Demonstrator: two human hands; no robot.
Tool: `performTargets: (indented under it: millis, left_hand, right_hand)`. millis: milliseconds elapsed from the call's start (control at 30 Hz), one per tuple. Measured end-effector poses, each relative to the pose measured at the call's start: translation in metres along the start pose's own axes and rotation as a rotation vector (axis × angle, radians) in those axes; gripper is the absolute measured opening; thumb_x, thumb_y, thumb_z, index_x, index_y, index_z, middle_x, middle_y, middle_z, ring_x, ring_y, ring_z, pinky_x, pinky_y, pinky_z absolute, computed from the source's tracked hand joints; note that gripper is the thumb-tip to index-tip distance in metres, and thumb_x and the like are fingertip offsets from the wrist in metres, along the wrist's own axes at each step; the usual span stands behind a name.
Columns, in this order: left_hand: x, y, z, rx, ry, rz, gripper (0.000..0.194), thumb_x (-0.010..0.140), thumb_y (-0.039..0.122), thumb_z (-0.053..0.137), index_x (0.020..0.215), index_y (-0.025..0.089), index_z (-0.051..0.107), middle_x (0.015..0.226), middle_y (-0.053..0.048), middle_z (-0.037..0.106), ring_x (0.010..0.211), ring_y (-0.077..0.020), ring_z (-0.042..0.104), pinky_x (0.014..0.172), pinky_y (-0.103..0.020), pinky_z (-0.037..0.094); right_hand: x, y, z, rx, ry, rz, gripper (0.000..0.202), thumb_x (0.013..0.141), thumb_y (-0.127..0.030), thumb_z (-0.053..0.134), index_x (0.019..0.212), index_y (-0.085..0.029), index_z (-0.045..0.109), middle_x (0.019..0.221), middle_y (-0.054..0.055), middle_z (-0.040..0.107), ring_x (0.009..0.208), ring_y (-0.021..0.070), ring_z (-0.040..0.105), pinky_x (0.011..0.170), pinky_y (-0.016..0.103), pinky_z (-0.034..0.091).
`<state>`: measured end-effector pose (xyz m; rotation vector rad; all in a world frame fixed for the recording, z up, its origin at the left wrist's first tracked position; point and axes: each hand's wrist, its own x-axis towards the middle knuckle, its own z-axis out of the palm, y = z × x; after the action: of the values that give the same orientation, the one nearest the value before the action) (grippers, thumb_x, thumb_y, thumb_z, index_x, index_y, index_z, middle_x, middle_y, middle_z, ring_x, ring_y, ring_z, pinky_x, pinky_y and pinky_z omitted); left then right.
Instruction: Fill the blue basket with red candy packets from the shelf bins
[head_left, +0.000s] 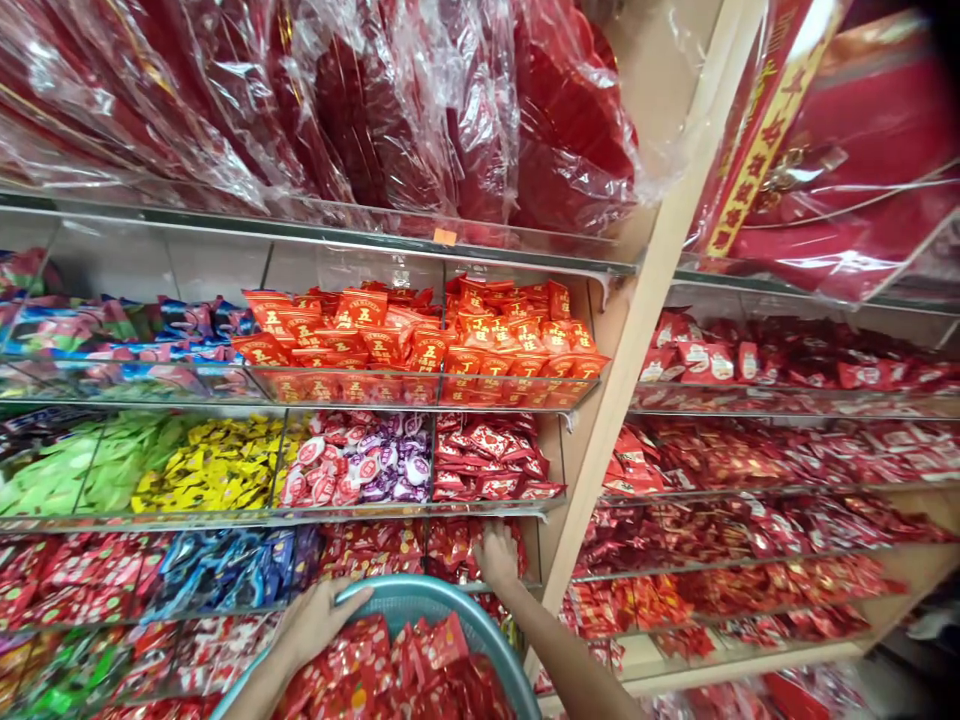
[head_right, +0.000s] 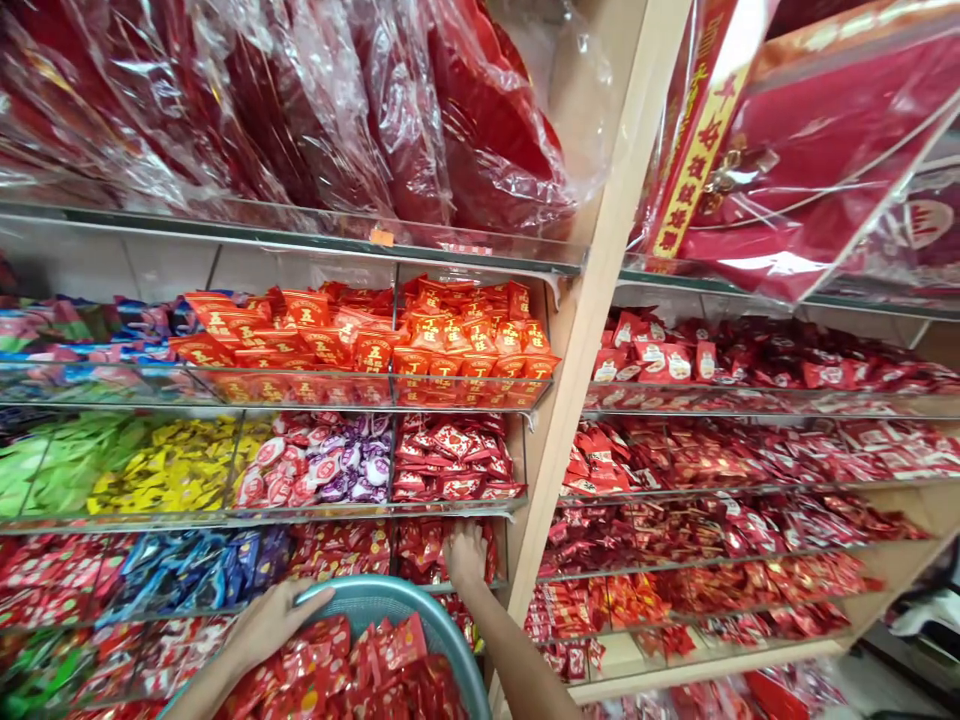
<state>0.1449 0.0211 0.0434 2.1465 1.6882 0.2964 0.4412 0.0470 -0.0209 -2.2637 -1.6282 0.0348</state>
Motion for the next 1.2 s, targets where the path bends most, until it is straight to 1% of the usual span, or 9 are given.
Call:
performTargets:
  millis: [67, 133, 300, 400, 600, 833, 967, 1100, 1200]
  left_hand:
    - [0.001, 0.001, 0.0, -0.009, -0.01, 0.001, 0.047, 0.073, 0.066, 0.03, 0.086, 0.034, 0.064, 0.087, 0.005, 0.068, 0.091, -0.0215, 0.06, 0.071, -0.024, 0.042]
    - [0.0, 0.002, 0.0, -0.019, -0.01, -0.004, 0.047, 0.073, 0.065, 0.031, 0.084, 0.034, 0.064, 0.083, 0.005, 0.068, 0.089, -0.0213, 0.061, 0.07, -0.024, 0.041]
    - [-0.001, 0.004, 0.0, -0.025, -0.001, -0.012, 0.045, 0.073, 0.064, 0.032, 0.081, 0.033, 0.064, 0.079, 0.005, 0.067, 0.085, -0.0212, 0.061, 0.069, -0.024, 0.041]
    - [-0.002, 0.004, 0.0, -0.027, 0.012, 0.0, 0.045, 0.073, 0.065, 0.032, 0.08, 0.033, 0.064, 0.079, 0.005, 0.067, 0.084, -0.0206, 0.061, 0.067, -0.023, 0.04]
    - [-0.002, 0.0, 0.004, -0.018, 0.009, -0.012, 0.048, 0.073, 0.065, 0.031, 0.078, 0.03, 0.063, 0.073, 0.004, 0.066, 0.078, -0.0193, 0.062, 0.064, -0.022, 0.039]
    - [-0.001, -0.005, 0.011, 0.006, 0.039, -0.008, 0.049, 0.073, 0.065, 0.033, 0.077, 0.026, 0.062, 0.073, 0.002, 0.065, 0.075, -0.0174, 0.061, 0.061, -0.02, 0.036]
    - [-0.002, -0.004, 0.012, 0.023, 0.046, -0.019, 0.052, 0.072, 0.068, 0.031, 0.074, 0.025, 0.061, 0.069, 0.001, 0.064, 0.073, -0.0174, 0.061, 0.058, -0.02, 0.033]
    - [-0.003, -0.004, 0.011, 0.041, 0.051, -0.017, 0.053, 0.072, 0.068, 0.031, 0.074, 0.025, 0.061, 0.072, 0.001, 0.065, 0.074, -0.0174, 0.061, 0.056, -0.02, 0.032]
    - [-0.003, -0.003, 0.011, 0.046, 0.048, -0.022, 0.055, 0.072, 0.069, 0.03, 0.075, 0.025, 0.062, 0.072, 0.0, 0.065, 0.073, -0.017, 0.06, 0.057, -0.02, 0.033]
  right_hand:
    - [0.003, -0.008, 0.007, -0.018, -0.022, 0.062, 0.054, 0.075, -0.039, 0.048, 0.123, -0.013, 0.043, 0.126, 0.017, 0.041, 0.114, 0.0318, 0.037, 0.086, 0.045, 0.034]
    - [0.005, -0.014, 0.014, -0.038, -0.069, 0.112, 0.065, 0.069, -0.043, 0.056, 0.125, -0.013, 0.04, 0.13, 0.019, 0.037, 0.116, 0.0338, 0.033, 0.084, 0.048, 0.035]
    - [0.008, -0.014, 0.021, -0.073, -0.155, 0.08, 0.072, 0.06, -0.026, 0.067, 0.126, -0.018, 0.038, 0.132, 0.016, 0.035, 0.121, 0.0329, 0.027, 0.083, 0.048, 0.037]
    - [0.01, -0.008, 0.016, -0.049, -0.145, 0.042, 0.065, 0.061, -0.017, 0.062, 0.123, -0.018, 0.041, 0.128, 0.015, 0.04, 0.118, 0.0317, 0.033, 0.08, 0.043, 0.041]
    - [0.014, -0.001, 0.008, -0.036, -0.14, -0.002, 0.039, 0.071, -0.01, 0.048, 0.108, -0.015, 0.055, 0.116, 0.014, 0.051, 0.109, 0.0269, 0.044, 0.077, 0.033, 0.043]
    - [0.007, 0.001, 0.004, -0.023, -0.138, -0.035, 0.039, 0.077, -0.006, 0.036, 0.112, -0.011, 0.053, 0.117, 0.015, 0.05, 0.11, 0.0269, 0.043, 0.077, 0.031, 0.042]
    - [0.004, 0.005, -0.003, 0.03, -0.125, -0.057, 0.037, 0.08, -0.011, 0.036, 0.114, -0.011, 0.05, 0.114, 0.017, 0.051, 0.107, 0.0269, 0.046, 0.078, 0.032, 0.041]
    - [0.005, 0.008, -0.009, 0.113, -0.121, -0.073, 0.034, 0.083, -0.021, 0.035, 0.115, -0.014, 0.048, 0.106, 0.014, 0.057, 0.099, 0.0229, 0.053, 0.078, 0.029, 0.04]
    - [0.0, 0.005, -0.016, 0.393, -0.101, -0.064, 0.03, 0.081, -0.031, 0.043, 0.103, -0.014, 0.053, 0.093, 0.011, 0.062, 0.089, 0.0214, 0.057, 0.07, 0.027, 0.043]
